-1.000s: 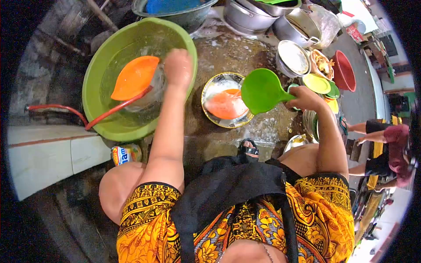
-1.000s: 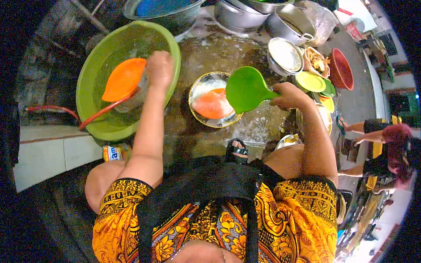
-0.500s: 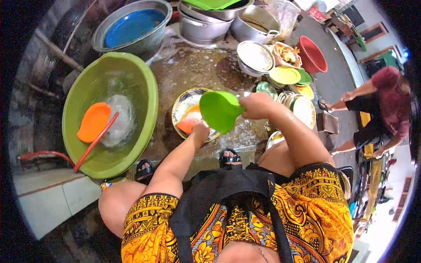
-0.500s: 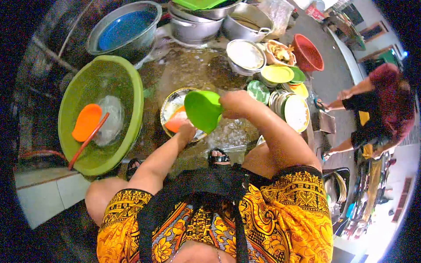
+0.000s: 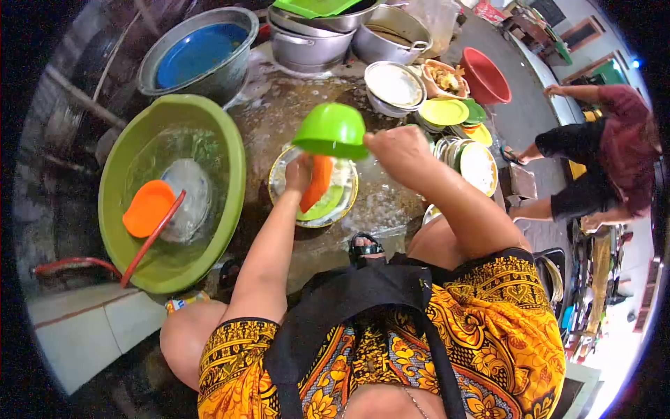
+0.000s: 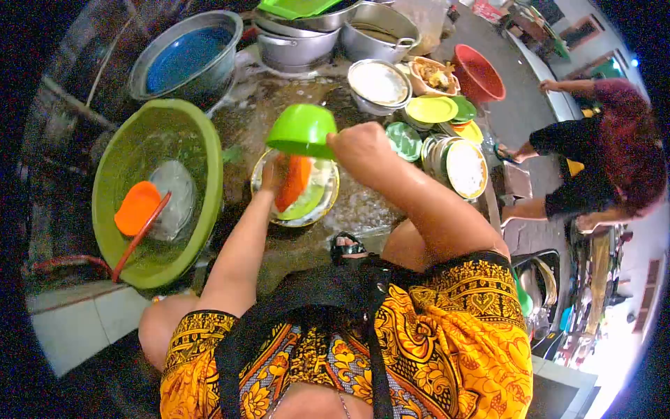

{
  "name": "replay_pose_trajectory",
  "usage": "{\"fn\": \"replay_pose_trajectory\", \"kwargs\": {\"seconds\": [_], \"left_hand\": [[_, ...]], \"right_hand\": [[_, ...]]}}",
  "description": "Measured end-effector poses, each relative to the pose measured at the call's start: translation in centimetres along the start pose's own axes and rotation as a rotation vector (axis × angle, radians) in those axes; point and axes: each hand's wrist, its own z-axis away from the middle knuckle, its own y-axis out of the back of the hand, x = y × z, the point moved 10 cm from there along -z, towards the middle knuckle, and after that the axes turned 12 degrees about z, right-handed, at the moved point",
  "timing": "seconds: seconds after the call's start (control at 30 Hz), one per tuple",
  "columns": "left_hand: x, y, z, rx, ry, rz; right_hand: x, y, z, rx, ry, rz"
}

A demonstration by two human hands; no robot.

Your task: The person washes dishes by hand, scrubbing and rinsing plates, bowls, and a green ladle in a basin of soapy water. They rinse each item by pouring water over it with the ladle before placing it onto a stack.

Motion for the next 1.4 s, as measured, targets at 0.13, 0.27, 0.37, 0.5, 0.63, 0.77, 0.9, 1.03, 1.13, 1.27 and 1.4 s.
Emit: {"fn": "replay_pose_trajectory", "kwargs": {"seconds": [0.13, 0.27, 0.37, 0.5, 0.63, 0.77, 0.9, 1.03, 1.13, 1.27, 1.4], "left_hand": [[1.2, 6.0, -0.5, 0.252, 0.226, 0.895], [10.7, 15.4, -0.9, 0.159, -0.038, 0.881], [14.7, 24.9, 1.3, 0.385, -0.205, 0.571], [16.5, 34.1, 6.1, 0.739, -0.219, -0.219], [14.0, 37.9, 9.9, 0.981, -0.176, -0.641], [7.0, 40.6, 10.2, 0.878, 0.253, -0.731], [0.6, 40.9, 10.0, 0.736, 0.429, -0.746], [-3.0, 40.2, 10.1, 0.620, 0.591, -0.782], [-4.3, 38.3, 10.7, 0.421, 0.738, -0.825], [-10.4, 37.7, 10.4, 0.331, 0.840, -0.816], [-9.1, 35.6, 9.2, 0.283, 0.599, -0.766]], "right_hand": [[3.3, 0.0, -1.9, 0.077, -0.184, 0.053], [4.1, 2.2, -4.5, 0.180, -0.281, -0.074], [1.1, 4.6, -7.1, 0.333, -0.252, -0.268], [-6.2, 7.1, -10.4, 0.343, -0.112, -0.410], [-14.7, 8.8, -13.4, 0.397, 0.124, -0.393], [-20.6, 8.6, -15.3, 0.476, 0.201, -0.233], [-23.5, 7.1, -16.5, 0.352, 0.199, -0.170], [-24.6, 5.9, -17.4, 0.184, 0.273, -0.208], [-23.8, 5.3, -18.2, 0.075, 0.275, -0.289], [-20.1, 3.3, -19.2, -0.080, 0.129, -0.756], [-17.9, 2.3, -18.1, -0.298, 0.101, -1.260]]}}
